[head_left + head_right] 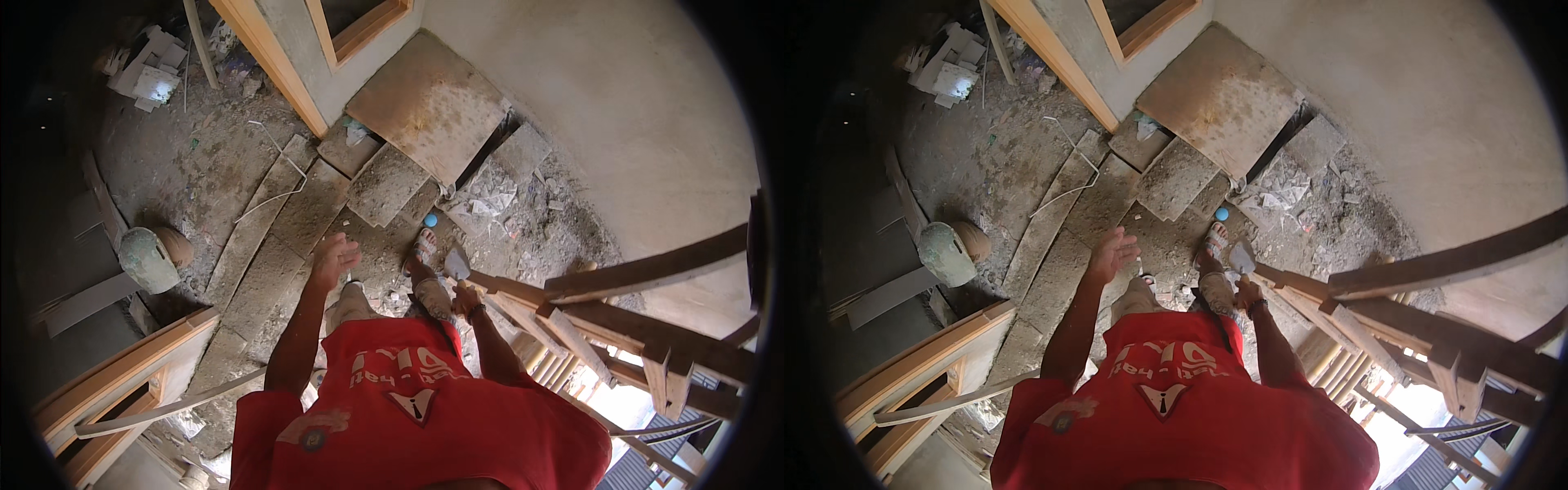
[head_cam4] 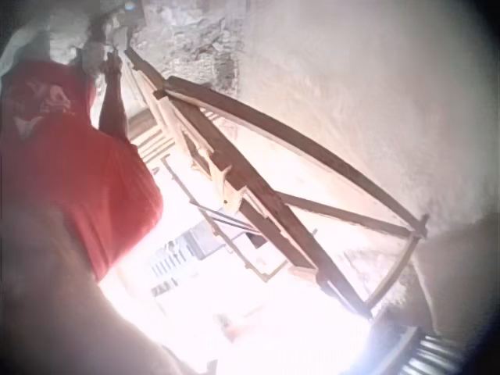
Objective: The person applies mortar to the back of a tile using a trowel and positions it onto a surface.
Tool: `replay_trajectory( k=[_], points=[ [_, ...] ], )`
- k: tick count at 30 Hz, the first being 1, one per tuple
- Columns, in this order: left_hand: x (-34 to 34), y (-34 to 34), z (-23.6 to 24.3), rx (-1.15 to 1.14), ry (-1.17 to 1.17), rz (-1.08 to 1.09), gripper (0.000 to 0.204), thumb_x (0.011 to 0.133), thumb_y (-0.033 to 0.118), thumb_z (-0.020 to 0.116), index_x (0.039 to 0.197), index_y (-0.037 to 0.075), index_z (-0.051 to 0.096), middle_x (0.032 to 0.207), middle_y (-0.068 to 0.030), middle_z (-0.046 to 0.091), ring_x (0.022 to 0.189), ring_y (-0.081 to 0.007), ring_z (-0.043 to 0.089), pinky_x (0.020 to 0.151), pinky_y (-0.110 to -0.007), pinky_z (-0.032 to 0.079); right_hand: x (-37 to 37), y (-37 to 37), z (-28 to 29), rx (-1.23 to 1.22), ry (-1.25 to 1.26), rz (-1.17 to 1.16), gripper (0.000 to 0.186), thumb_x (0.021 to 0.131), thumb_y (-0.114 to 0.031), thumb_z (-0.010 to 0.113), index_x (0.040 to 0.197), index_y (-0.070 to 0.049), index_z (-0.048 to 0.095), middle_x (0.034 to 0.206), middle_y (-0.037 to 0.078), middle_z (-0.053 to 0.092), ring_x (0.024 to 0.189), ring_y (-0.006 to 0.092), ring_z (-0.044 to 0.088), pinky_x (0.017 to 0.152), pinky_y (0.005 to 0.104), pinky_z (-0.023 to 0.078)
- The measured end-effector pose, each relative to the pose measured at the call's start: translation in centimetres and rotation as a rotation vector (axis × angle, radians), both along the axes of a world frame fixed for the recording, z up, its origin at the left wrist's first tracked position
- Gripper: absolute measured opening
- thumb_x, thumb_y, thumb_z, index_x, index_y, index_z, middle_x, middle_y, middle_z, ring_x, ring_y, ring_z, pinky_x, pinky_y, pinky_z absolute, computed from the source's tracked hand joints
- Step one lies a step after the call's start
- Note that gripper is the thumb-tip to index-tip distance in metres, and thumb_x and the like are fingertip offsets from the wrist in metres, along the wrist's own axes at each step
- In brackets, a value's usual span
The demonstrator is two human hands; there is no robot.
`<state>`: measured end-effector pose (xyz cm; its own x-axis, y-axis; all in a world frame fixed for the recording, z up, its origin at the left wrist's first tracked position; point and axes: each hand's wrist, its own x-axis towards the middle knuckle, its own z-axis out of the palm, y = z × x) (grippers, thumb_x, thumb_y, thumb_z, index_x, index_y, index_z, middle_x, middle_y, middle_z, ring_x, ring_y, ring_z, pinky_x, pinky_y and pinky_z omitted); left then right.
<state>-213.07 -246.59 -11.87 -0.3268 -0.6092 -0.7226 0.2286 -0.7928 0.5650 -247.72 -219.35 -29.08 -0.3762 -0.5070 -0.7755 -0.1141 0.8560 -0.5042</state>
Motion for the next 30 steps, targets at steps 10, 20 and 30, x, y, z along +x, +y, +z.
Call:
replay_trajectory(
  k=[10,20,30],
  points=[
    [-22.5,-1.6,-19.2,0.279,-0.050,-0.318,0.051,0.085,0.027,0.059,0.128,0.005,0.041,0.114,-0.0149,0.054,0.089,-0.0253,0.060,0.075,-0.036,0.051,-2.8,-13.5,0.0,0.174,-0.325,-0.469,0.020,0.082,-0.021,0.059,0.083,-0.003,0.049,0.058,0.006,0.050,0.042,0.0168,0.050,0.035,0.0306,0.043],
    [-40.4,-12.6,-45.1,0.468,-0.104,0.006,0.050,0.079,0.025,0.066,0.119,0.004,0.043,0.113,-0.0135,0.049,0.098,-0.0261,0.053,0.077,-0.042,0.047,-1.9,-14.7,-9.8,0.115,-0.430,-0.867,0.019,0.088,-0.025,0.056,0.094,-0.009,0.047,0.062,0.005,0.050,0.043,0.0145,0.049,0.035,0.0280,0.042],
    [-44.0,-13.0,-52.8,0.345,-0.186,0.243,0.052,0.077,0.022,0.066,0.117,0.006,0.035,0.112,-0.0162,0.046,0.094,-0.0266,0.050,0.073,-0.048,0.044,-4.2,-19.3,-18.7,0.063,-0.184,-0.968,0.016,0.087,-0.021,0.055,0.093,-0.008,0.049,0.062,0.004,0.048,0.046,0.0134,0.049,0.039,0.0271,0.044]
  ],
)
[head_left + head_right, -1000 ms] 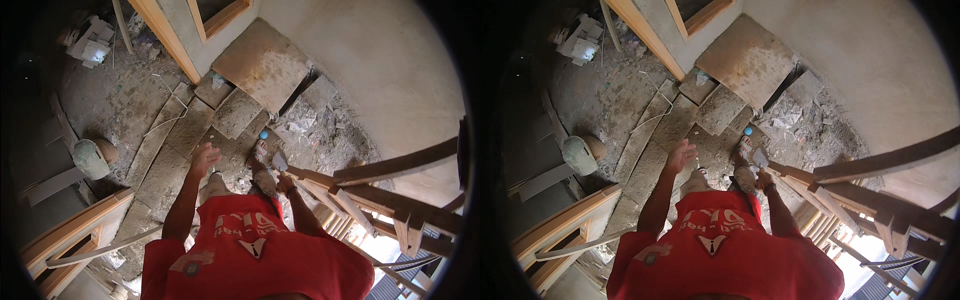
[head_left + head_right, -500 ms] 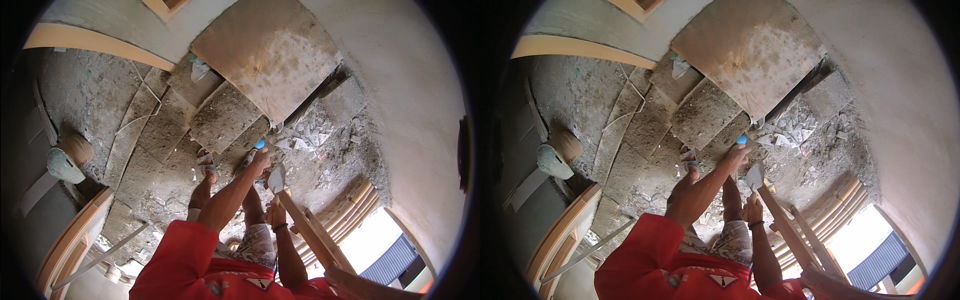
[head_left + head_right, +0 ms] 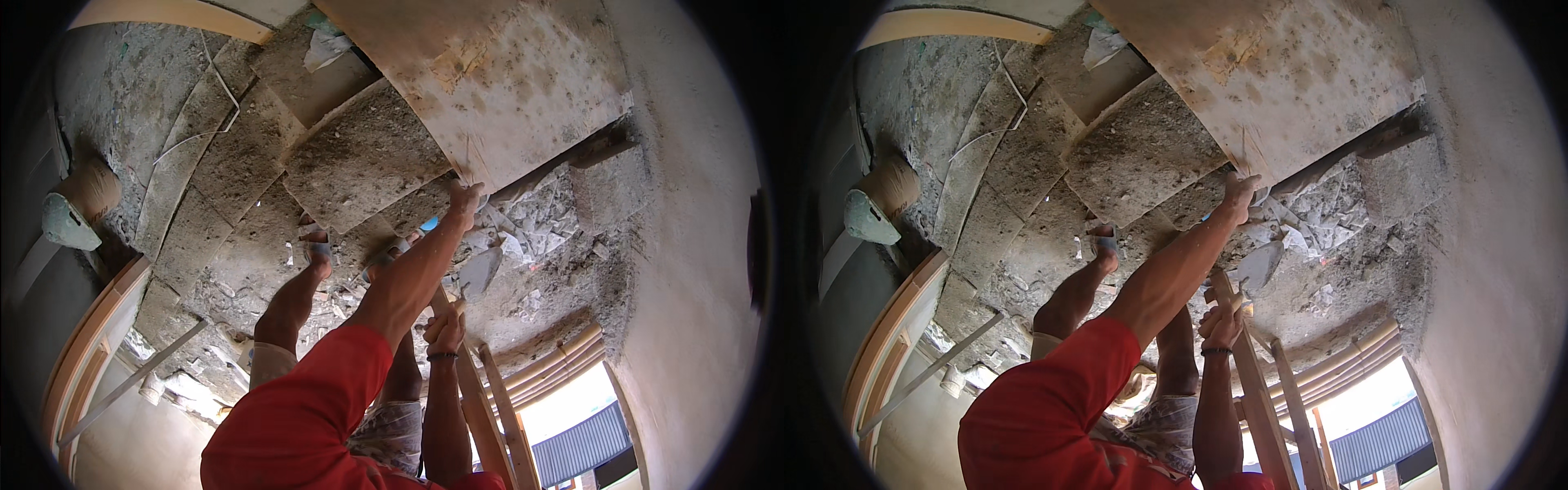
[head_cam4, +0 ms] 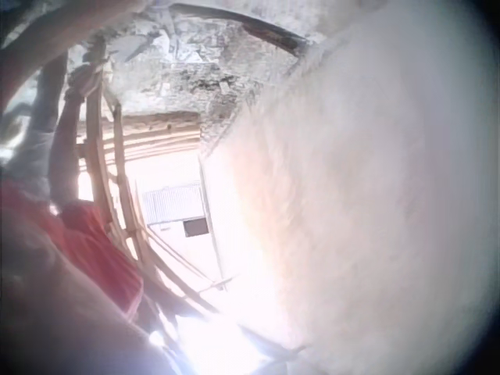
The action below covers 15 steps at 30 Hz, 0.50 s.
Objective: The person applies mortar to the back of a tile using a trowel and positions it onto a surface.
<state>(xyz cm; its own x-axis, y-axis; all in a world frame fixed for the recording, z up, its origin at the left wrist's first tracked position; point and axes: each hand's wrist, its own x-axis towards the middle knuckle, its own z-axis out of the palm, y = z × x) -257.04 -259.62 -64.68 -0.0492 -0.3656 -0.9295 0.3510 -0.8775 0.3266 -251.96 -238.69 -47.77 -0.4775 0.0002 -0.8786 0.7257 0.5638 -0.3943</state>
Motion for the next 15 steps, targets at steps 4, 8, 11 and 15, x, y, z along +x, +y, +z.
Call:
replay_trajectory(
  k=[4,8,11,15],
  points=[
    [-0.8,-0.3,1.3,0.008,-0.226,-0.016,0.044,0.078,0.020,0.064,0.111,0.001,0.042,0.108,-0.0163,0.049,0.095,-0.0249,0.050,0.079,-0.042,0.042,-1.9,-1.4,-1.4,-0.062,0.053,0.170,0.020,0.086,-0.029,0.056,0.090,-0.011,0.047,0.061,0.005,0.048,0.045,0.0144,0.048,0.036,0.0264,0.041],
    [-0.5,-0.2,3.2,0.017,-0.363,0.029,0.036,0.079,0.017,0.061,0.104,-0.003,0.044,0.101,-0.0158,0.050,0.091,-0.0231,0.050,0.078,-0.038,0.041,-2.8,-1.6,-3.9,-0.124,0.168,0.248,0.023,0.089,-0.026,0.053,0.101,-0.006,0.049,0.069,0.007,0.053,0.049,0.0121,0.050,0.040,0.0244,0.041],
    [-1.0,-0.9,11.3,0.094,-0.222,-0.031,0.043,0.079,0.015,0.058,0.112,-0.005,0.038,0.109,-0.0275,0.050,0.103,-0.0379,0.051,0.088,-0.043,0.039,-6.9,-2.8,-4.9,0.043,0.350,0.710,0.039,0.090,-0.030,0.054,0.118,-0.004,0.045,0.085,0.010,0.057,0.068,0.0160,0.056,0.055,0.0309,0.049],
    [-1.8,-0.1,16.4,-0.044,-0.189,-0.135,0.044,0.078,0.015,0.059,0.106,-0.005,0.032,0.098,-0.0213,0.046,0.095,-0.0292,0.048,0.084,-0.041,0.038,-12.2,-5.6,-10.1,-0.141,0.561,0.980,0.044,0.089,-0.030,0.055,0.123,-0.006,0.044,0.092,0.011,0.058,0.077,0.0208,0.057,0.064,0.0360,0.048]
  ],
)
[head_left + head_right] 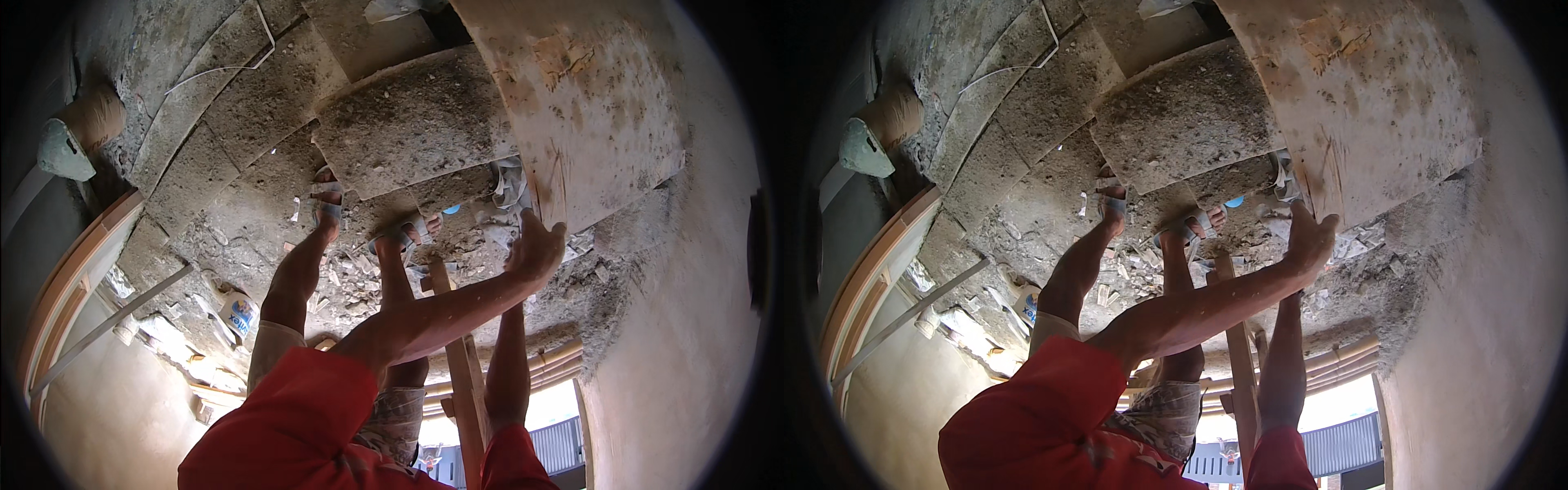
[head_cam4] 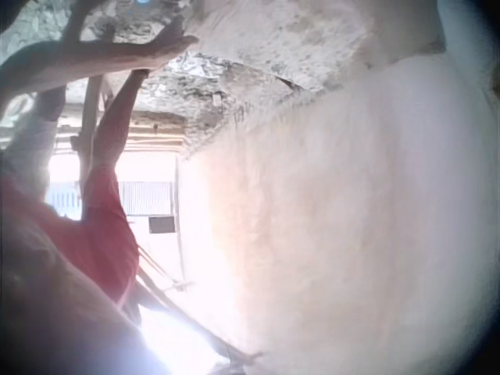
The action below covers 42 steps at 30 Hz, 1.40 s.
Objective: The person applies mortar to the back of a tile using a trowel and positions it onto a surface.
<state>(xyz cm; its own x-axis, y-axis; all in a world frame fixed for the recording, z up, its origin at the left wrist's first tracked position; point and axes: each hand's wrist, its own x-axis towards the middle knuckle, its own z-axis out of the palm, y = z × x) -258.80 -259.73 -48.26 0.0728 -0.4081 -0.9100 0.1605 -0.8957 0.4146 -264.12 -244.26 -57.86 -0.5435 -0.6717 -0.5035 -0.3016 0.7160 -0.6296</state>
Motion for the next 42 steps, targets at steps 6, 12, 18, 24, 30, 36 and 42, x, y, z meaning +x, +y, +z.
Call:
replay_trajectory(
  k=[6,12,18,24,30,36,42],
  points=[
    [2.4,-1.8,5.8,-0.041,0.231,0.166,0.044,0.077,0.014,0.057,0.107,-0.006,0.032,0.103,-0.0222,0.043,0.100,-0.0292,0.046,0.089,-0.040,0.036,0.0,-8.0,-2.1,-0.051,0.006,0.202,0.042,0.087,-0.027,0.057,0.123,-0.008,0.046,0.085,0.012,0.059,0.072,0.0242,0.058,0.061,0.0381,0.048],
    [2.7,-1.9,6.1,-0.047,0.308,0.218,0.047,0.076,0.013,0.057,0.111,-0.006,0.031,0.107,-0.0206,0.043,0.105,-0.0274,0.043,0.092,-0.038,0.034,-0.8,-14.7,-3.7,-0.127,0.028,0.378,0.041,0.086,-0.025,0.059,0.123,-0.010,0.048,0.078,0.012,0.061,0.067,0.0276,0.059,0.059,0.0402,0.048],
    [4.2,-3.1,8.3,0.055,0.280,0.120,0.047,0.073,0.011,0.059,0.109,-0.008,0.035,0.104,-0.0191,0.045,0.100,-0.0276,0.045,0.090,-0.040,0.035,1.0,-15.4,-2.4,-0.162,-0.138,0.560,0.041,0.084,-0.022,0.060,0.123,-0.012,0.050,0.071,0.012,0.063,0.062,0.0309,0.061,0.056,0.0423,0.048],
    [4.2,-3.0,7.5,0.086,0.466,0.245,0.046,0.072,0.015,0.061,0.106,-0.006,0.037,0.102,-0.0180,0.046,0.094,-0.0252,0.045,0.085,-0.038,0.037,10.7,-6.6,1.2,-0.049,0.157,1.281,0.042,0.081,-0.016,0.057,0.122,-0.016,0.049,0.078,0.014,0.060,0.068,0.0326,0.060,0.059,0.0435,0.050],
    [4.5,-3.2,5.7,0.217,0.478,0.261,0.051,0.072,0.017,0.061,0.110,-0.006,0.037,0.107,-0.0177,0.044,0.099,-0.0260,0.043,0.089,-0.041,0.034,14.2,-7.7,4.5,-0.092,0.026,0.891,0.039,0.082,-0.023,0.060,0.119,-0.014,0.049,0.077,0.017,0.060,0.068,0.0343,0.062,0.058,0.0453,0.052],
    [1.3,-2.1,5.5,0.234,0.495,0.244,0.054,0.070,0.019,0.061,0.113,-0.005,0.036,0.108,-0.0166,0.043,0.100,-0.0264,0.043,0.088,-0.042,0.034,1.7,-23.2,-2.2,-0.373,0.370,0.682,0.032,0.086,-0.023,0.060,0.112,-0.005,0.057,0.088,0.015,0.063,0.079,0.0274,0.061,0.068,0.0368,0.050],
    [5.5,-2.6,6.0,0.254,0.462,0.285,0.055,0.070,0.021,0.060,0.113,-0.003,0.036,0.105,-0.0155,0.043,0.097,-0.0257,0.043,0.086,-0.043,0.034,7.2,-26.5,-3.6,-0.332,0.139,0.873,0.037,0.082,-0.024,0.061,0.114,-0.007,0.055,0.094,0.020,0.062,0.086,0.0357,0.059,0.071,0.0390,0.050]
  ],
)
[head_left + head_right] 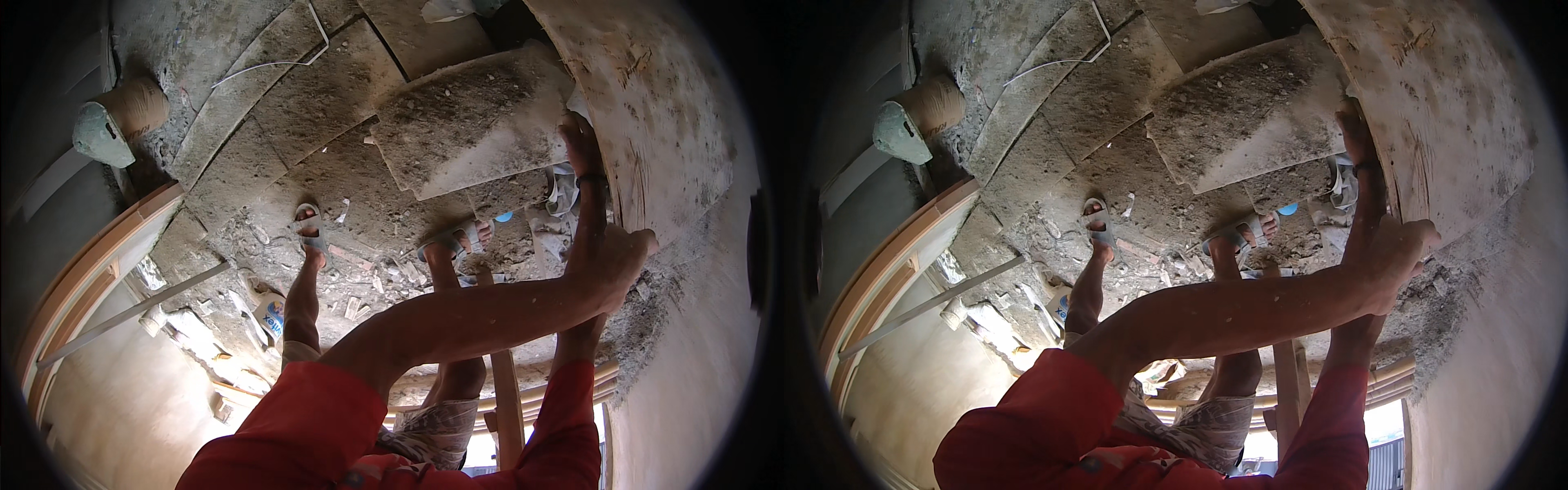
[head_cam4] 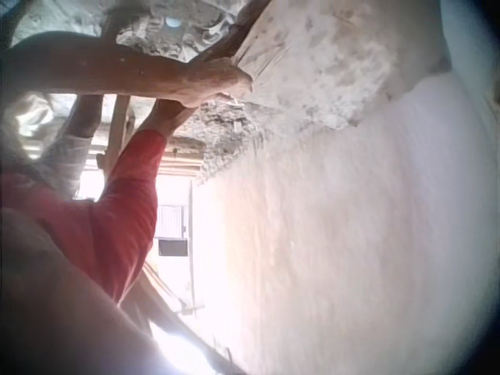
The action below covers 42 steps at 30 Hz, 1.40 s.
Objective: The person applies mortar to the back of a tile using a trowel and positions it onto a surface.
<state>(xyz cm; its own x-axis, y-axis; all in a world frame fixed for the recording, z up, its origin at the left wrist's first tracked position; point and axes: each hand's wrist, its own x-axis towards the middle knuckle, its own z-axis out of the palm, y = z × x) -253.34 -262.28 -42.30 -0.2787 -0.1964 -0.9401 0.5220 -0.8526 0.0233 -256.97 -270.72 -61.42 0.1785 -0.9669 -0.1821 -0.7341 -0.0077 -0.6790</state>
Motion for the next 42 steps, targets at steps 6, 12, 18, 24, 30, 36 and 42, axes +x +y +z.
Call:
replay_trajectory(
  k=[6,12,18,24,30,36,42],
  points=[
    [-0.2,-0.8,1.2,0.018,0.033,0.025,0.056,0.070,0.024,0.060,0.114,-0.002,0.037,0.102,-0.0144,0.043,0.094,-0.0250,0.044,0.083,-0.044,0.035,1.4,1.2,2.0,0.082,0.138,0.288,0.036,0.079,-0.023,0.062,0.111,-0.009,0.056,0.088,0.019,0.064,0.081,0.0358,0.062,0.071,0.0427,0.050],
    [3.2,-2.2,2.4,-0.007,0.220,-0.059,0.057,0.070,0.027,0.059,0.115,0.001,0.037,0.098,-0.0130,0.043,0.089,-0.0240,0.044,0.080,-0.046,0.036,9.8,13.2,2.4,0.207,0.123,0.638,0.036,0.081,-0.016,0.058,0.117,-0.015,0.053,0.080,0.013,0.063,0.068,0.0273,0.063,0.063,0.0396,0.052],
    [2.3,-1.7,1.2,0.031,0.082,-0.005,0.051,0.069,0.029,0.059,0.108,0.002,0.040,0.096,-0.0118,0.043,0.085,-0.0224,0.042,0.076,-0.048,0.035,10.6,13.1,5.2,0.111,-0.038,0.257,0.029,0.083,-0.018,0.057,0.112,-0.018,0.054,0.076,0.014,0.061,0.069,0.0266,0.064,0.060,0.0411,0.053],
    [-0.4,-1.0,1.5,0.054,0.146,-0.094,0.052,0.069,0.029,0.059,0.109,0.002,0.040,0.098,-0.0123,0.043,0.088,-0.0232,0.043,0.077,-0.048,0.035,4.4,-1.2,1.8,0.118,0.119,-0.152,0.037,0.079,-0.028,0.059,0.113,-0.014,0.056,0.105,0.016,0.061,0.097,0.0365,0.057,0.082,0.0446,0.047],
    [0.2,-1.3,0.7,0.062,0.138,-0.104,0.053,0.068,0.029,0.059,0.110,0.003,0.040,0.100,-0.0129,0.044,0.090,-0.0240,0.044,0.078,-0.049,0.035,11.9,-0.9,1.7,0.187,0.122,0.418,0.039,0.076,-0.019,0.061,0.114,-0.012,0.058,0.099,0.018,0.063,0.090,0.0336,0.061,0.080,0.0428,0.049],
    [-1.3,-1.8,1.7,0.032,0.265,-0.157,0.057,0.068,0.030,0.058,0.115,0.005,0.039,0.109,-0.0159,0.044,0.100,-0.0287,0.045,0.079,-0.052,0.034,12.6,8.9,4.8,0.245,0.392,0.950,0.028,0.081,-0.014,0.057,0.108,-0.014,0.061,0.081,0.014,0.065,0.077,0.0277,0.066,0.070,0.0413,0.053],
    [3.2,-2.8,0.8,0.153,0.101,-0.073,0.058,0.067,0.031,0.058,0.116,0.004,0.042,0.115,-0.0181,0.044,0.107,-0.0307,0.044,0.083,-0.051,0.035,16.0,4.5,4.1,0.083,0.043,0.265,0.039,0.082,-0.022,0.057,0.120,-0.016,0.051,0.080,0.018,0.064,0.074,0.0311,0.065,0.067,0.0440,0.054]
  ],
)
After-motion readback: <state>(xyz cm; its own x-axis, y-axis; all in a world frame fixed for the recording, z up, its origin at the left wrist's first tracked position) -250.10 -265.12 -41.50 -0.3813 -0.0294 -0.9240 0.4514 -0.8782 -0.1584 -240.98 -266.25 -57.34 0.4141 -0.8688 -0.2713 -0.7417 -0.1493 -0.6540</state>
